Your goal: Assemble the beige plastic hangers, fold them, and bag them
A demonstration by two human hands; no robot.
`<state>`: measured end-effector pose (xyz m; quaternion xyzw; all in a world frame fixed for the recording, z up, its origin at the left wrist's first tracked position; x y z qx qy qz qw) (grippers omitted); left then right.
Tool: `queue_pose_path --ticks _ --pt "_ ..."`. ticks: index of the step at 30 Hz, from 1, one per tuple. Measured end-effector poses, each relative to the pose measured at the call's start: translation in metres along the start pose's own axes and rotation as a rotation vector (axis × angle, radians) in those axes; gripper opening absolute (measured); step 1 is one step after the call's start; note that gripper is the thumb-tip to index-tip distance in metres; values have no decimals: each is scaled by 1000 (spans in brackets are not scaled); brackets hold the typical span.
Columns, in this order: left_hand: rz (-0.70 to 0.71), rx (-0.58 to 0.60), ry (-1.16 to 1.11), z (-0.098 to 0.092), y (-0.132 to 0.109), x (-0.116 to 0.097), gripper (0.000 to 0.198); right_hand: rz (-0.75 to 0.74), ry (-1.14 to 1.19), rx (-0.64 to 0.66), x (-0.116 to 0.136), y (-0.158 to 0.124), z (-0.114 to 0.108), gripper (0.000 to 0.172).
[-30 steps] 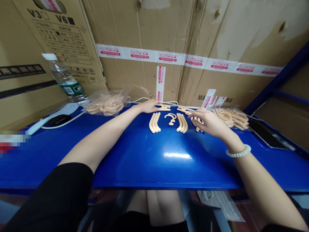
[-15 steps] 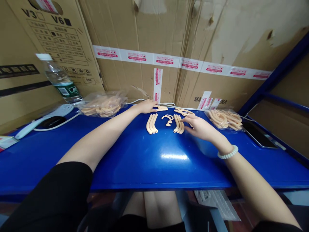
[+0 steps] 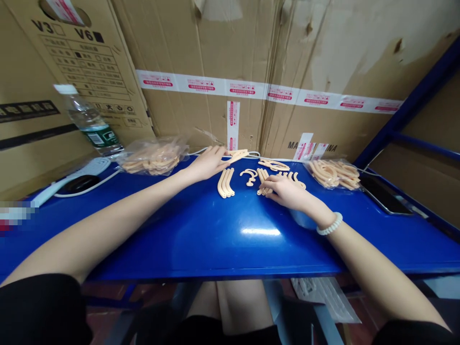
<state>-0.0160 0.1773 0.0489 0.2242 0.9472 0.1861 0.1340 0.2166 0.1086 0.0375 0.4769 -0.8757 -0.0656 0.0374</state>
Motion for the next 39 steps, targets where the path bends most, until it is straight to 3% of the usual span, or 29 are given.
queue_pose_path --ticks 3,5,8,11,13,18,23,28,35,39 --pt "37 -74 -107 -15 -29 -22 28 18 50 -43 1 0 -9 26" --pt "49 -86 -171 -21 -48 -39 24 79 146 -184 5 -1 -23 30" --pt "18 -133 -283 -25 -73 -60 22 220 540 -386 18 -1 -34 50" --pt "-3 -192 -372 -22 -93 -75 22 297 988 -336 41 6 -18 49" --pt "-18 -172 -450 -17 -101 -81 25 312 1104 -286 52 10 -8 42" --pt "-222 -23 -805 -4 -106 -78 38 331 1001 -282 51 6 -4 34" --pt "-294 21 -845 -2 -106 -77 20 263 886 -288 49 4 -14 30" --pt "-343 -11 -934 -3 -107 -73 20 273 854 -346 42 3 -24 28" --pt "-367 -103 -1091 -8 -100 -63 21 443 1090 -522 19 -5 -31 26" --pt "-401 -174 -1115 -7 -98 -54 24 452 1175 -625 12 -7 -32 25"
Point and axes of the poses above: each hand's wrist, its own y-axis towards the middle knuckle, its own z-axis out of the palm, x = y × z, the point moved 6 cm from there along y, towards the middle knuckle, and after that the axes turned 8 degrees about -z, right-handed, at the moved point
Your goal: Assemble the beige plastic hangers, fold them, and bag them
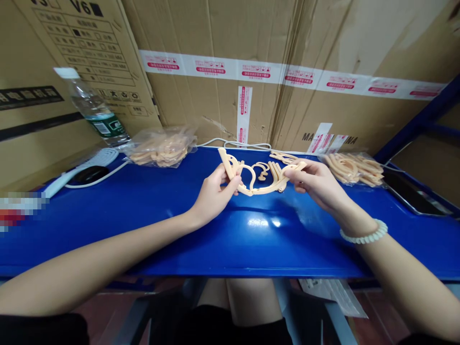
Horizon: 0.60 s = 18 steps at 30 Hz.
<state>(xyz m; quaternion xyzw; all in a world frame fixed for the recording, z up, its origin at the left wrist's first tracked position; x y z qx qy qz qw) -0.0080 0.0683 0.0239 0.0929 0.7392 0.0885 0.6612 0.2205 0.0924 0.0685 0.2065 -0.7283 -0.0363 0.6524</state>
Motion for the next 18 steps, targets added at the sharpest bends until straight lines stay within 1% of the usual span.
queue_pose_path --ticks 5,8,10,12,14,16,18 --pt "-11 -8 -5 -2 3 5 22 -18 91 -15 0 2 -4 34" --pt "-20 -5 -3 -2 2 6 22 -19 141 -12 0 3 -6 34" --pt "-10 26 -4 0 0 2 22 -21 149 17 -1 3 -4 33" --pt "2 81 4 3 -3 -2 23 -5 146 74 -4 2 2 33" --pt "-13 160 18 8 -6 -5 26 23 150 146 -9 0 11 35" --pt "-51 268 10 14 -9 -5 31 48 173 211 -16 -2 21 37" --pt "-119 391 -59 22 -12 -3 37 68 203 262 -21 -5 29 38"
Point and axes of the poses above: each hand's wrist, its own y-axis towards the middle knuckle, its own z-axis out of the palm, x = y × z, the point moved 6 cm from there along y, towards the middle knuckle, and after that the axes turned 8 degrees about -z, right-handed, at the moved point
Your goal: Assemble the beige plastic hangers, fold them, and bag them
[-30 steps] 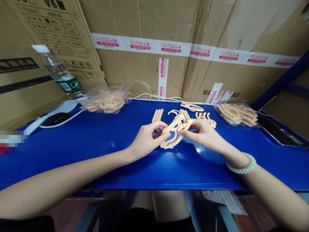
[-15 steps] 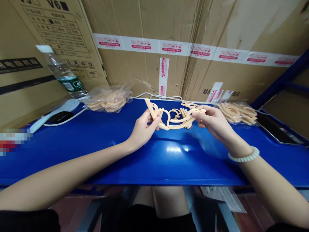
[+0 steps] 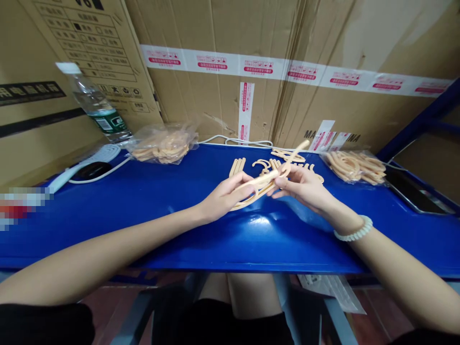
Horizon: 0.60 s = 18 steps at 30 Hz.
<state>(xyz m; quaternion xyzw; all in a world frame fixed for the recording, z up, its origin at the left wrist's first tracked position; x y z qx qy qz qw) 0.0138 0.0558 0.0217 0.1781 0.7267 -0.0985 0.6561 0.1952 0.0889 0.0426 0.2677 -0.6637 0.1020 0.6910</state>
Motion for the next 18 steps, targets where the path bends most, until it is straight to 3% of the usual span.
queue_pose_path --ticks 4,10,18 --pt "-149 175 -219 12 2 10 47 20 15 69 -8 -2 10 35" --pt "-231 196 -137 12 4 17 36 -105 -112 189 -2 -5 19 24" --pt "-15 188 234 16 1 6 25 -498 -448 255 22 -8 26 12"
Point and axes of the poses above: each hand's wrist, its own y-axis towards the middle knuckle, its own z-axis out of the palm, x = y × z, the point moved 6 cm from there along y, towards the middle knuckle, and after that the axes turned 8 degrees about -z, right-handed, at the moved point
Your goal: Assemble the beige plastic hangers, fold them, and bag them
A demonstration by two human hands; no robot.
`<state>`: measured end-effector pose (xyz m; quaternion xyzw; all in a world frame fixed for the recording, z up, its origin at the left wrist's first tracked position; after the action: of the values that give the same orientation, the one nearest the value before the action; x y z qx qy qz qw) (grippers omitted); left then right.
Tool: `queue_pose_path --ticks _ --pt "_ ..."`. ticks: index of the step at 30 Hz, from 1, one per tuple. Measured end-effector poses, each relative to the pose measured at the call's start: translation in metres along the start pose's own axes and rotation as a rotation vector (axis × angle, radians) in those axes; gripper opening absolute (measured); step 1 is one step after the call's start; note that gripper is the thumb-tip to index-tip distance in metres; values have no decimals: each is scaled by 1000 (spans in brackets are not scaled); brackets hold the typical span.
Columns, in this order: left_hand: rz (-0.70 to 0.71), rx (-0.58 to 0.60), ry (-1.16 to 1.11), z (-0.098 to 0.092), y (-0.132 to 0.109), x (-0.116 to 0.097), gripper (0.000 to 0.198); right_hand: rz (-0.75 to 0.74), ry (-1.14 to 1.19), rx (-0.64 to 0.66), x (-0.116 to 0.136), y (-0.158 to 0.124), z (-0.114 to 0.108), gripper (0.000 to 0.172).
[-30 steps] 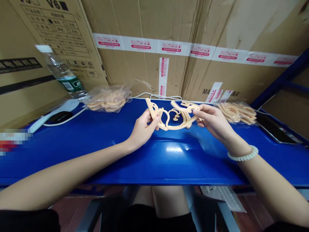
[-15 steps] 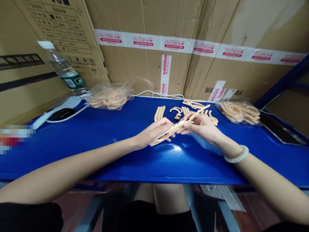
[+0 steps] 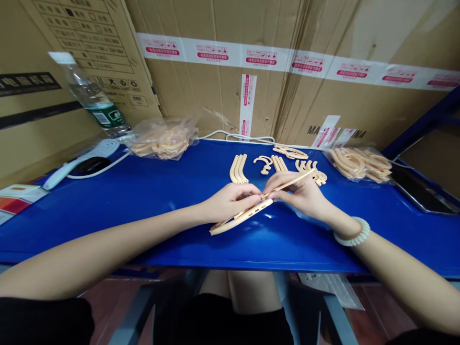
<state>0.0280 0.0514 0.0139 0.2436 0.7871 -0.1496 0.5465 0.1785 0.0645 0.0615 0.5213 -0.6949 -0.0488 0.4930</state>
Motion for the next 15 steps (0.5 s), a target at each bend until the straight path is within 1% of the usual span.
queue_pose_path --ticks 4,8,11,15 --pt "133 -21 261 1 -6 -12 28 -122 -135 58 14 2 2 14" --pt "244 -45 434 1 -8 -18 29 -237 -313 140 23 -1 7 21" --pt "304 -44 501 2 -7 -19 26 -314 -425 164 26 -5 10 26" --pt "340 -20 495 4 -6 -19 27 -382 -569 237 31 -8 16 34"
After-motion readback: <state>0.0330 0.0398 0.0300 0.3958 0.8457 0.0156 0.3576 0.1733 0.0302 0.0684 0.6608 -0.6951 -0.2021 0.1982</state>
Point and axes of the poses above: each hand's wrist, its own y-axis towards the middle knuckle, its own z-axis out of the palm, x = y × z, the point moved 6 cm from there along y, towards the middle knuckle, and after that the axes turned 8 degrees about -z, right-handed, at the moved point
